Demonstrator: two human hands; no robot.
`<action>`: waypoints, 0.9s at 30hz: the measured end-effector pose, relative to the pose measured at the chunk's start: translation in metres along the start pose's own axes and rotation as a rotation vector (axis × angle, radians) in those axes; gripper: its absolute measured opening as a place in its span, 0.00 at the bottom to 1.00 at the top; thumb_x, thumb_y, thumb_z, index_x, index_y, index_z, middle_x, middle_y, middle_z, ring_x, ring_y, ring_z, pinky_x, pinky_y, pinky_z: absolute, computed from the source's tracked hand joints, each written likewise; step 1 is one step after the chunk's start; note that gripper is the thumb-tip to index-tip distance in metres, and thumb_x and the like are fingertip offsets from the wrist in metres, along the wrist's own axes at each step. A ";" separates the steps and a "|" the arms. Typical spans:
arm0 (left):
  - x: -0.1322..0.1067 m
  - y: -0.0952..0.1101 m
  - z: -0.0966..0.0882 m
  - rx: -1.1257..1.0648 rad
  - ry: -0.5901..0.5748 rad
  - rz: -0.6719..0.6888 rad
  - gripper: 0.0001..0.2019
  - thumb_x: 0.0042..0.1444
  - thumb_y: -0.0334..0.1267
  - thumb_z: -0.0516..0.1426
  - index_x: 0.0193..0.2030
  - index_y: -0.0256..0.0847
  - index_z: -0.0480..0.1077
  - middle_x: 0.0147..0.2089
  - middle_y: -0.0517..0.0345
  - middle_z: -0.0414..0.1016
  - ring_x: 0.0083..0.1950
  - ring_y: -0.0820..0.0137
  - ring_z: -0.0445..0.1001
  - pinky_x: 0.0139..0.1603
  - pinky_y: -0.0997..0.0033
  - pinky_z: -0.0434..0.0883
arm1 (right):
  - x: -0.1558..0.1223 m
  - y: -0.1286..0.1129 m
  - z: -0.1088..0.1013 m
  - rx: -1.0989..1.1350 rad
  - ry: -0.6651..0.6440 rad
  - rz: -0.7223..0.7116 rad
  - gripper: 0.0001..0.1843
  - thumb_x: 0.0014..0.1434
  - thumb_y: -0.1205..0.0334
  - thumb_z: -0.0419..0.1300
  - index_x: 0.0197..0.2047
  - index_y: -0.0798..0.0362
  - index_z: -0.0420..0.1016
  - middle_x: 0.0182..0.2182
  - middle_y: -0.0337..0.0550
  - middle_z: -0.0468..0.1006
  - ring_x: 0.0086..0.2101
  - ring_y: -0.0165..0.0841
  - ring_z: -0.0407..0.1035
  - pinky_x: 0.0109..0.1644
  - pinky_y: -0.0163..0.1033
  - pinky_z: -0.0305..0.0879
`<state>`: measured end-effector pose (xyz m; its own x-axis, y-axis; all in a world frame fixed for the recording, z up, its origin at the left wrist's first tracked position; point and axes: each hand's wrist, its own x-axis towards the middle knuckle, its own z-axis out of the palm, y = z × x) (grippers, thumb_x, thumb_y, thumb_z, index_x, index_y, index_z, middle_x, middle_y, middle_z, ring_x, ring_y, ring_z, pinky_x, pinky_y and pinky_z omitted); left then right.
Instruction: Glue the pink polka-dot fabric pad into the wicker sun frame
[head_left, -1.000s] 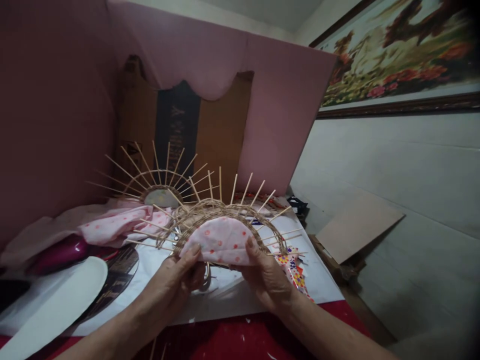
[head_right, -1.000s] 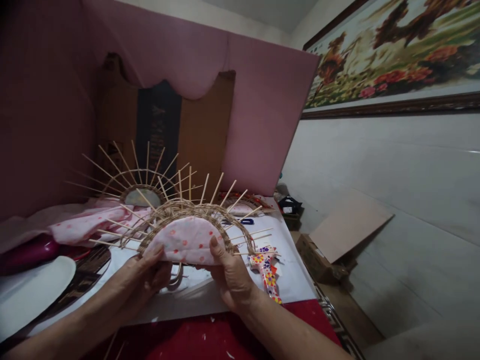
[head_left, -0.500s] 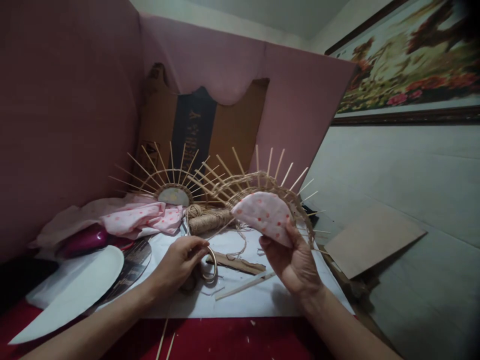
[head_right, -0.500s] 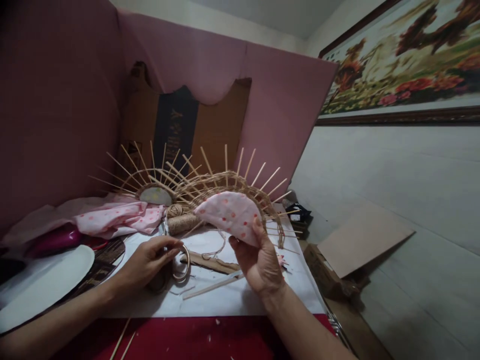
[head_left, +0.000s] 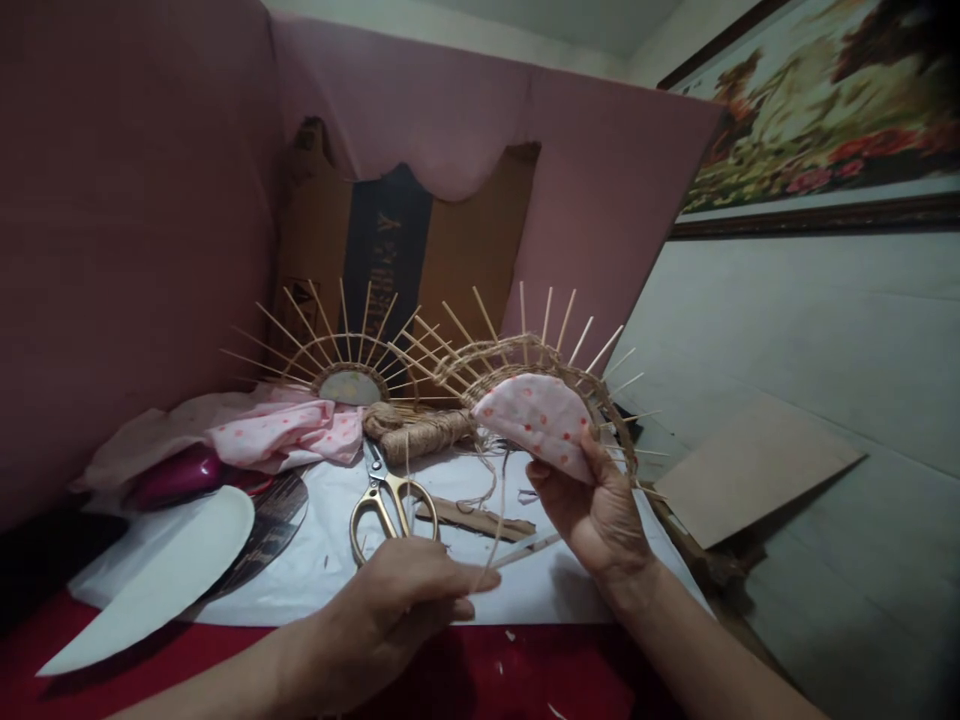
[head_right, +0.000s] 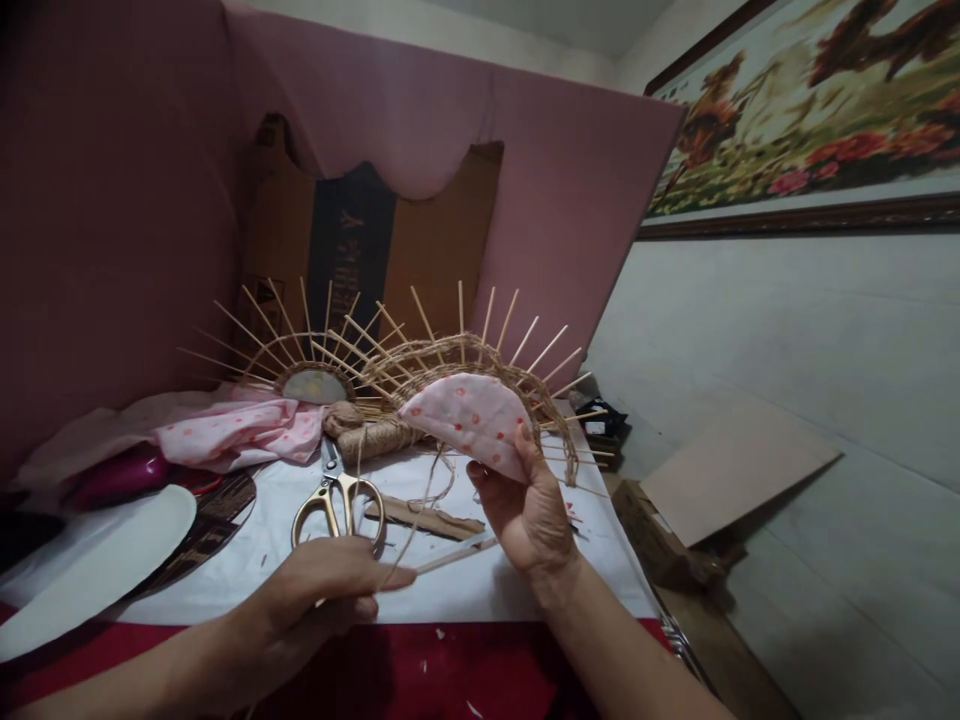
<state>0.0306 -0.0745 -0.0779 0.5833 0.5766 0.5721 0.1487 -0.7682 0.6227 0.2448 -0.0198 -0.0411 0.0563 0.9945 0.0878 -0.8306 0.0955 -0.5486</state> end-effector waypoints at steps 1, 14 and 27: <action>0.000 0.000 0.002 -0.121 0.017 -0.090 0.14 0.62 0.38 0.49 0.51 0.43 0.71 0.24 0.59 0.71 0.26 0.72 0.66 0.31 0.71 0.64 | 0.000 0.000 0.000 0.003 -0.002 0.001 0.11 0.53 0.66 0.64 0.41 0.50 0.74 0.38 0.40 0.80 0.34 0.31 0.73 0.27 0.34 0.70; 0.010 0.016 -0.006 -0.223 -0.100 -0.408 0.15 0.55 0.42 0.58 0.49 0.49 0.74 0.51 0.52 0.72 0.53 0.61 0.67 0.53 0.63 0.63 | -0.001 0.006 -0.004 -0.027 0.011 0.015 0.11 0.51 0.66 0.65 0.40 0.49 0.75 0.36 0.38 0.81 0.34 0.32 0.74 0.29 0.34 0.71; 0.025 -0.003 -0.044 -0.737 0.506 -0.552 0.18 0.53 0.38 0.59 0.51 0.42 0.71 0.34 0.56 0.78 0.30 0.71 0.73 0.28 0.74 0.69 | -0.029 0.028 -0.003 -0.121 -0.291 0.333 0.17 0.54 0.61 0.62 0.48 0.53 0.74 0.45 0.44 0.79 0.44 0.37 0.73 0.47 0.40 0.70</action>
<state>0.0098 -0.0456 -0.0415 0.1556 0.9748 0.1600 -0.3295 -0.1015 0.9387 0.2215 -0.0462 -0.0620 -0.3751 0.9203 0.1111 -0.7057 -0.2058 -0.6780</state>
